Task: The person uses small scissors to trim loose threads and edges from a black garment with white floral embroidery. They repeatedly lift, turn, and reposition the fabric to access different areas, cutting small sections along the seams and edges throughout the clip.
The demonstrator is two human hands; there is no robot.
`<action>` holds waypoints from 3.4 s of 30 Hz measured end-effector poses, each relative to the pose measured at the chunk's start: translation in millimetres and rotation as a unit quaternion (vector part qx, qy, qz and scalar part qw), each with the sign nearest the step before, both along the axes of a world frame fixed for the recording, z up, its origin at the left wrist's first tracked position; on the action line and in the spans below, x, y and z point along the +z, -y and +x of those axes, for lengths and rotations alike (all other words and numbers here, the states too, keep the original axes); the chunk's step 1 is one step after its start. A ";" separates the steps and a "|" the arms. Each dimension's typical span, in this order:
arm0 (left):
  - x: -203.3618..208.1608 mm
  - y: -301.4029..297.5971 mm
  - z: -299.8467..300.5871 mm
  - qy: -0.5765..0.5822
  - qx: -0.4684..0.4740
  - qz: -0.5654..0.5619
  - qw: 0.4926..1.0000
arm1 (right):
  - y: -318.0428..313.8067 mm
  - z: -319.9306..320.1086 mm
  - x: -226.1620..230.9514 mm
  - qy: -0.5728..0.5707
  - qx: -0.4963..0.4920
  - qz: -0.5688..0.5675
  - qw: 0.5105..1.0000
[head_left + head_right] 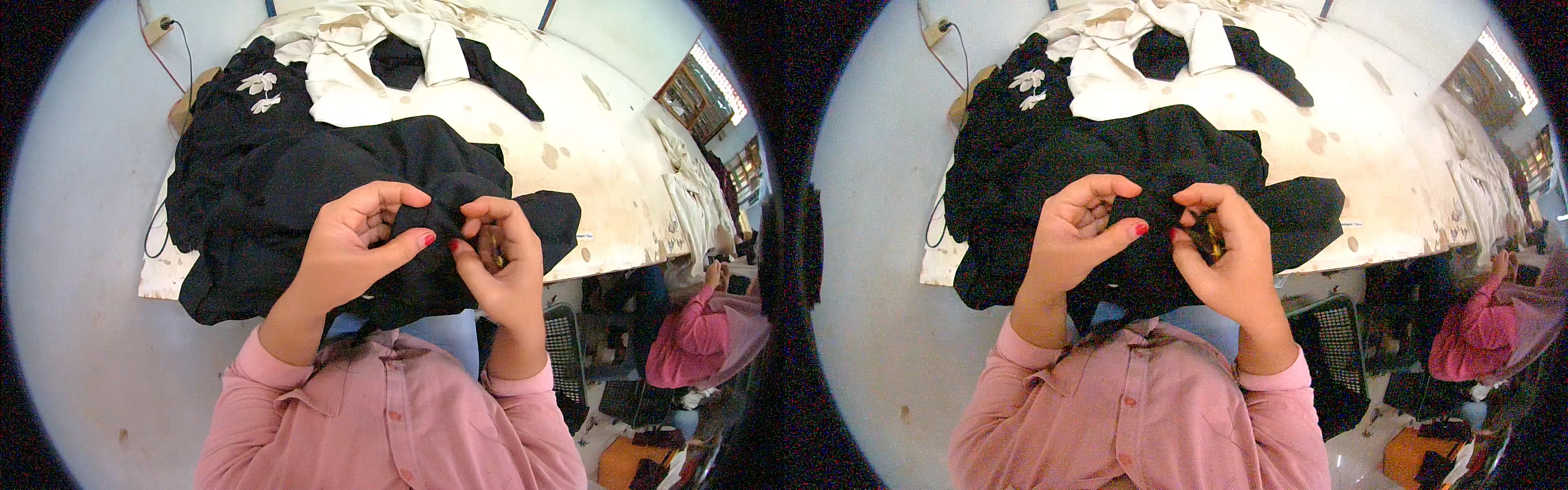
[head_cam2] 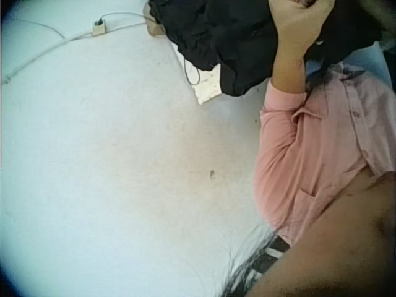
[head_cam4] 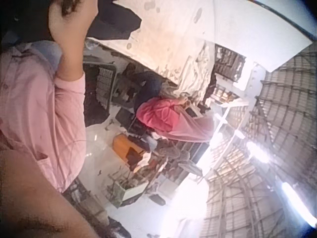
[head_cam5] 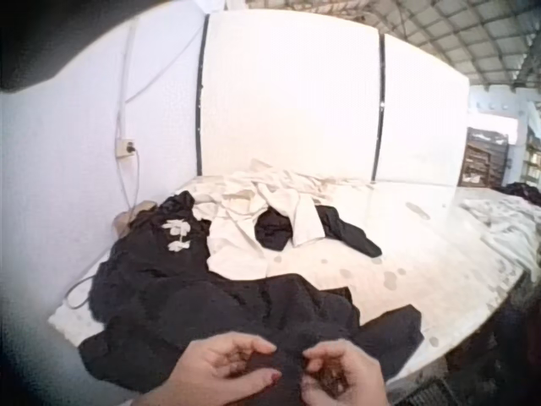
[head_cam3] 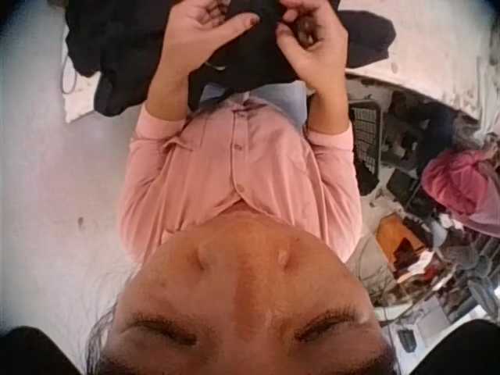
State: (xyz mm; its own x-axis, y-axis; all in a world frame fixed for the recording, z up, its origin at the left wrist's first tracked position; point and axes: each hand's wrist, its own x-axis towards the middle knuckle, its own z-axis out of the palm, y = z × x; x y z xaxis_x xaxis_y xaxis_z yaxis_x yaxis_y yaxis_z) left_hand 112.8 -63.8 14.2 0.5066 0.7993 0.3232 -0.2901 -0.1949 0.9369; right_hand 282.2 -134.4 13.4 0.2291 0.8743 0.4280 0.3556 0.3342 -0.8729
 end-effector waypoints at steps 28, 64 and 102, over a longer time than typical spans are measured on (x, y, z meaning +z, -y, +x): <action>-14.6 -8.8 3.8 -0.120 0.136 0.333 0.925 | -1.2 11.4 10.4 -0.418 0.343 0.018 0.841; 5.3 -37.8 -24.6 -0.300 0.252 0.416 0.820 | -17.4 68.3 -7.1 -0.406 0.089 -0.063 0.908; 10.4 7.0 17.2 -0.174 0.036 0.138 0.974 | -1.6 14.5 24.9 0.203 0.006 0.093 0.975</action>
State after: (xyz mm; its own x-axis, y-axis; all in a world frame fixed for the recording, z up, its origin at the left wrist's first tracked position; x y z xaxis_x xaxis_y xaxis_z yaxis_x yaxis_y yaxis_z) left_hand 130.0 -70.8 24.6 0.5697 0.7439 0.3493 0.0589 -0.4609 0.8855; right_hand 296.7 -132.8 38.4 -0.0022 0.7749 0.6321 0.6541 0.4793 -0.5852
